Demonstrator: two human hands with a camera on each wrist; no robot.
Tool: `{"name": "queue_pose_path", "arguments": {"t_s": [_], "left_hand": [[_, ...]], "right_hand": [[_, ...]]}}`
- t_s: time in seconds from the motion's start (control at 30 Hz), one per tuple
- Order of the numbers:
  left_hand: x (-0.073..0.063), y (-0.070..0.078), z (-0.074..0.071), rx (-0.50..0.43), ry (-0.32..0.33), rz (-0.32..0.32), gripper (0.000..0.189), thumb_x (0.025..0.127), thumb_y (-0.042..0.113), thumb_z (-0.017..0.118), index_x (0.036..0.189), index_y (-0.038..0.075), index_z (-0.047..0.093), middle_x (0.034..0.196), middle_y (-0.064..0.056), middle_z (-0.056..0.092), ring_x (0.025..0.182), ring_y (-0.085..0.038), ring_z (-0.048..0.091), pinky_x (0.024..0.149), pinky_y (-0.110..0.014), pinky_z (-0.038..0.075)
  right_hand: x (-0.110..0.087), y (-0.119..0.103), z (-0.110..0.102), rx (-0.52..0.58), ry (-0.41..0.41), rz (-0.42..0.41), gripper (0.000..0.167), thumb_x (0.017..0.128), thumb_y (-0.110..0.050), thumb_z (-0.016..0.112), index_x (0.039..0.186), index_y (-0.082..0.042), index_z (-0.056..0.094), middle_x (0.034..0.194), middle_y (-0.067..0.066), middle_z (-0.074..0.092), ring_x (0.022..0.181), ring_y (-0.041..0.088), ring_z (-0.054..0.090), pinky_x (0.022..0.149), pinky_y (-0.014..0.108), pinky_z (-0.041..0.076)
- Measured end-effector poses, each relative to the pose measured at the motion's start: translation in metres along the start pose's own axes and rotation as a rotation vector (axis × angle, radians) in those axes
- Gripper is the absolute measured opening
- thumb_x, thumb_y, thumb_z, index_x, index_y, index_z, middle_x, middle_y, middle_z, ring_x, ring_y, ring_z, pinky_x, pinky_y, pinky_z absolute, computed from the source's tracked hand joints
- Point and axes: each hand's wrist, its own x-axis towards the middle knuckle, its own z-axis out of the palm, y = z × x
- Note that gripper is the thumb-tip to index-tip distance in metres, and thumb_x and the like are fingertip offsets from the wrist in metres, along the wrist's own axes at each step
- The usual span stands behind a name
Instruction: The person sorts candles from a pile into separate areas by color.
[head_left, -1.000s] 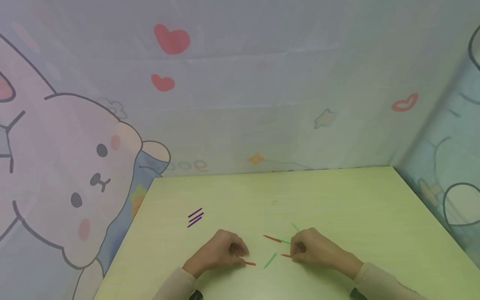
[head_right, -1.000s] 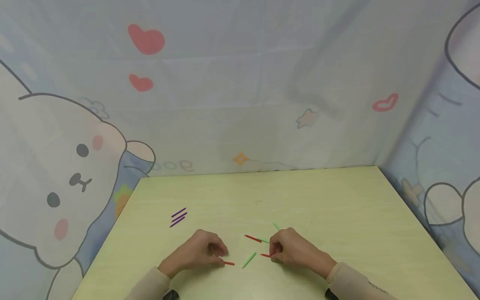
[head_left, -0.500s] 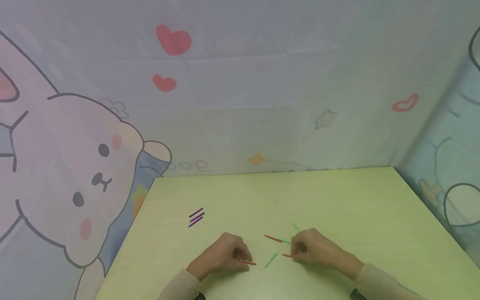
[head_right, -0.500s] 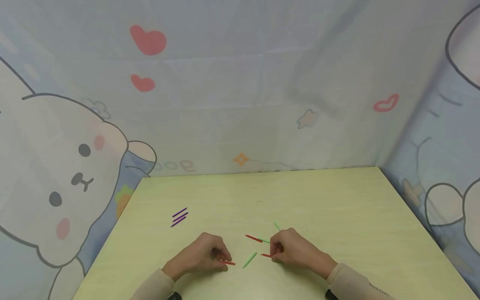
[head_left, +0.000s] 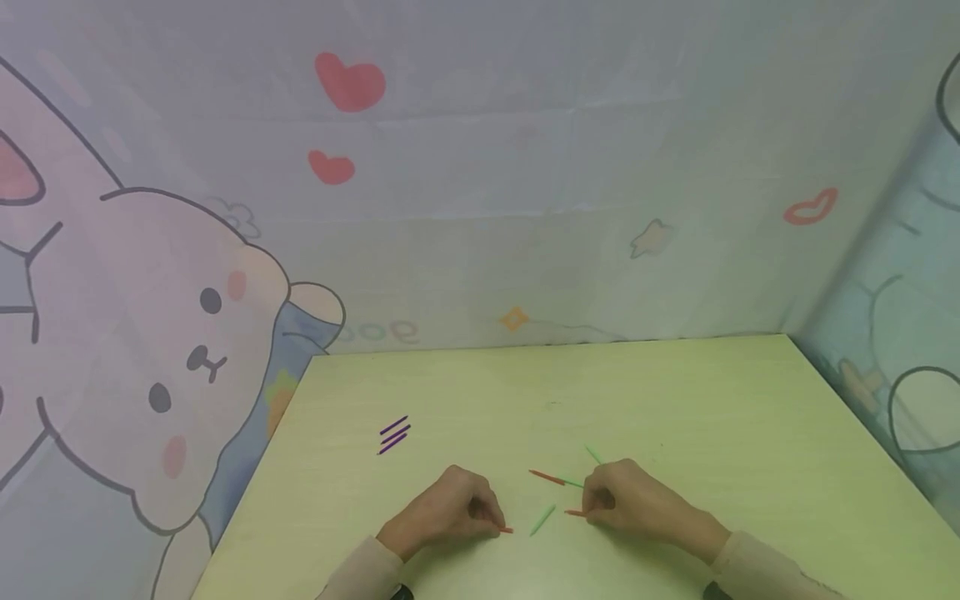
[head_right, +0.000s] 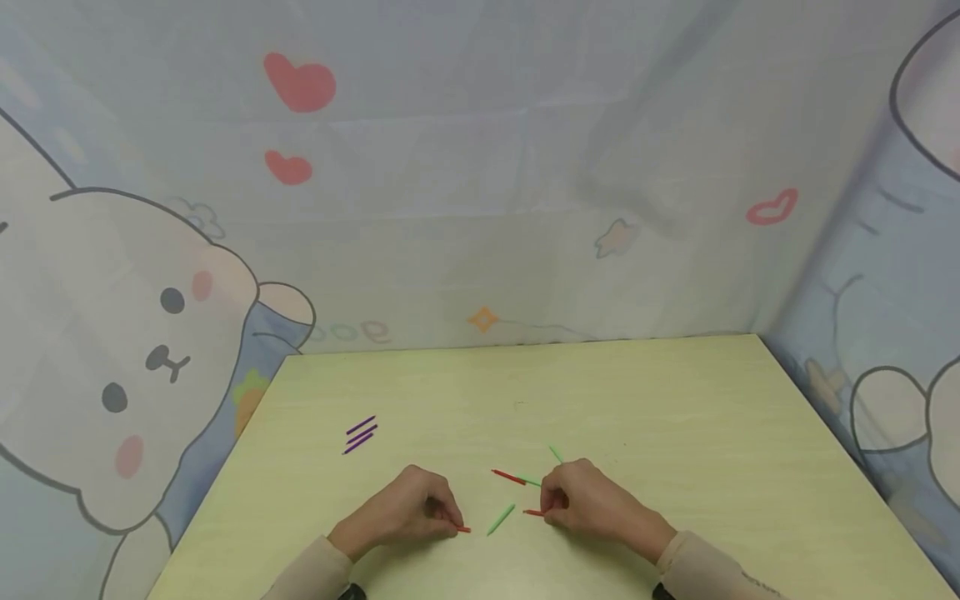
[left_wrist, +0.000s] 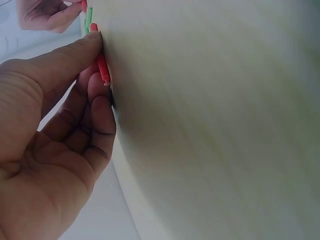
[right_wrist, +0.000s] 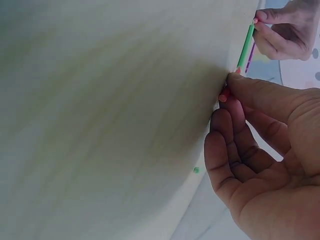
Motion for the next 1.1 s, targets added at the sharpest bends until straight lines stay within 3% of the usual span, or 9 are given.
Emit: {"name": "queue_pose_path", "arguments": {"t_s": [0.27,0.57,0.83,1.1], "left_hand": [[-0.001,0.000,0.000,-0.014,0.005,-0.020,0.017,0.087,0.000,0.093,0.087,0.016,0.088,0.081,0.016,0.073,0.072,0.007,0.063,0.068,-0.017,0.056],[0.000,0.001,0.000,0.010,0.010,-0.009,0.016,0.087,0.000,0.093,0.088,0.015,0.088,0.081,0.015,0.074,0.072,0.008,0.063,0.069,-0.016,0.056],[0.000,0.004,0.000,0.020,0.004,-0.008,0.016,0.087,-0.002,0.092,0.088,0.014,0.088,0.080,0.014,0.073,0.072,0.008,0.061,0.068,-0.015,0.055],[0.000,0.006,-0.002,0.035,0.001,-0.011,0.016,0.087,0.000,0.093,0.087,0.015,0.089,0.079,0.014,0.073,0.071,0.008,0.059,0.067,-0.014,0.053]], "right_hand": [[0.001,0.001,-0.006,-0.025,0.023,-0.033,0.021,0.092,-0.002,0.087,0.087,-0.021,0.078,0.084,-0.019,0.069,0.076,-0.003,0.059,0.069,0.023,0.056],[0.016,-0.012,-0.041,-0.022,0.073,-0.006,0.013,0.096,-0.002,0.084,0.092,-0.013,0.079,0.088,-0.012,0.072,0.078,0.000,0.062,0.070,0.025,0.058],[0.041,-0.017,-0.077,-0.096,0.166,-0.039,0.018,0.095,-0.001,0.086,0.095,-0.017,0.080,0.092,-0.010,0.073,0.081,0.002,0.065,0.074,0.026,0.060],[0.081,-0.016,-0.102,-0.108,0.198,-0.019,0.013,0.095,-0.004,0.087,0.096,-0.016,0.082,0.091,-0.009,0.075,0.082,0.007,0.068,0.076,0.028,0.060]]}}
